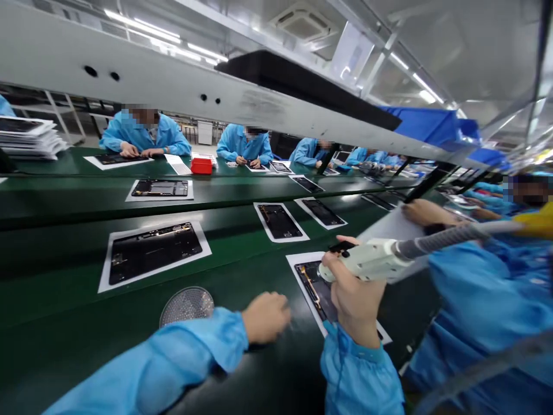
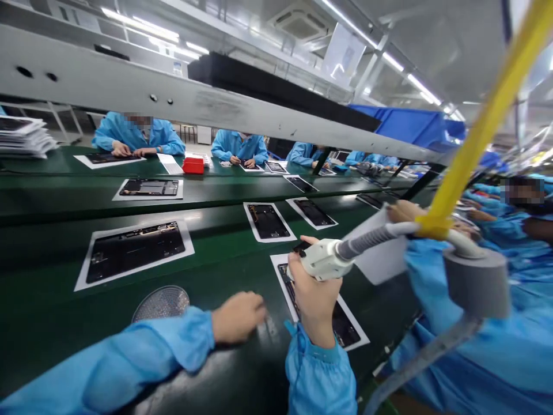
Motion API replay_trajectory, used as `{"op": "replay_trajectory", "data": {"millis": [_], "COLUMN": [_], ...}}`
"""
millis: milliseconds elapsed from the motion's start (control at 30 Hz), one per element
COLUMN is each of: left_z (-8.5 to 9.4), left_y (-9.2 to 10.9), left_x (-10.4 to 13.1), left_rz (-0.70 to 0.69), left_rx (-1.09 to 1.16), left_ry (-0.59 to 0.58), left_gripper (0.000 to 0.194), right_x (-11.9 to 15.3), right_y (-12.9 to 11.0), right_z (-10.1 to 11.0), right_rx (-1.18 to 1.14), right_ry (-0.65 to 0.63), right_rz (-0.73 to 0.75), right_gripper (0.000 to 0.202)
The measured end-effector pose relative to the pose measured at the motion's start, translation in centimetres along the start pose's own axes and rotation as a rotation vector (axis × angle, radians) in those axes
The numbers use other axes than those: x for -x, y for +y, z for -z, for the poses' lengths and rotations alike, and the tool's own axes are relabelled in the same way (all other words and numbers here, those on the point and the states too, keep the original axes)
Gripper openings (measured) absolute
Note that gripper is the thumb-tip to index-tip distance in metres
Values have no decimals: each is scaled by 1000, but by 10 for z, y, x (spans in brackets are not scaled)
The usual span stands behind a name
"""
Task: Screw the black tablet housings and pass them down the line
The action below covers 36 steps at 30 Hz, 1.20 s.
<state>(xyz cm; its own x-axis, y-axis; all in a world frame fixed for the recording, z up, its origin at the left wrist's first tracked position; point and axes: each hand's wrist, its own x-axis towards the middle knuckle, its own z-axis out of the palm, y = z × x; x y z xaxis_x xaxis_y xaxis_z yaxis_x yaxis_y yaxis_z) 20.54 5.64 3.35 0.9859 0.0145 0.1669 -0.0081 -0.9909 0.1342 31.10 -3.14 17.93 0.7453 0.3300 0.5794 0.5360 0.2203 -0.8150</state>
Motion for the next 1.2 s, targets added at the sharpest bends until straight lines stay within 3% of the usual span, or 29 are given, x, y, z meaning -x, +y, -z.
{"op": "replay_trajectory", "data": {"millis": [67,133,200,367,500,600,700,867,1033,1200], "left_z": [-18,-30,-37,-43,-46,-52,-58,-61,-55,-35], "left_y": [45,70,78,77,88,105,120,130,129,131], "left_x": [-23,-44,-62,-97,-96,-85,-81,-88,-90,-87], "left_rz": [-100,-135,-143,-191,-229,-260,-250,-194,-112,-102], "left_rx": [11,9,3,-12,0,35,51,51,43,40], "left_ry": [35,75,111,160,191,189,172,148,95,38], "left_gripper": [25,18,22,22,18,37,23,23,13,14], "right_x": [-6,-12,-19,-29,-32,-32,-32,-30,-30,-32], "right_y": [-1,-2,-5,-17,-25,-26,-25,-27,-26,-18], "right_z": [12,24,35,51,61,67,69,70,70,68], "right_rx": [90,133,141,87,68,86,92,89,80,77], "right_ry": [-2,-11,-11,34,43,65,70,48,28,-24], "right_rz": [58,94,104,73,68,65,68,65,64,30], "right_gripper": [41,44,47,46,45,46,46,47,44,47]}}
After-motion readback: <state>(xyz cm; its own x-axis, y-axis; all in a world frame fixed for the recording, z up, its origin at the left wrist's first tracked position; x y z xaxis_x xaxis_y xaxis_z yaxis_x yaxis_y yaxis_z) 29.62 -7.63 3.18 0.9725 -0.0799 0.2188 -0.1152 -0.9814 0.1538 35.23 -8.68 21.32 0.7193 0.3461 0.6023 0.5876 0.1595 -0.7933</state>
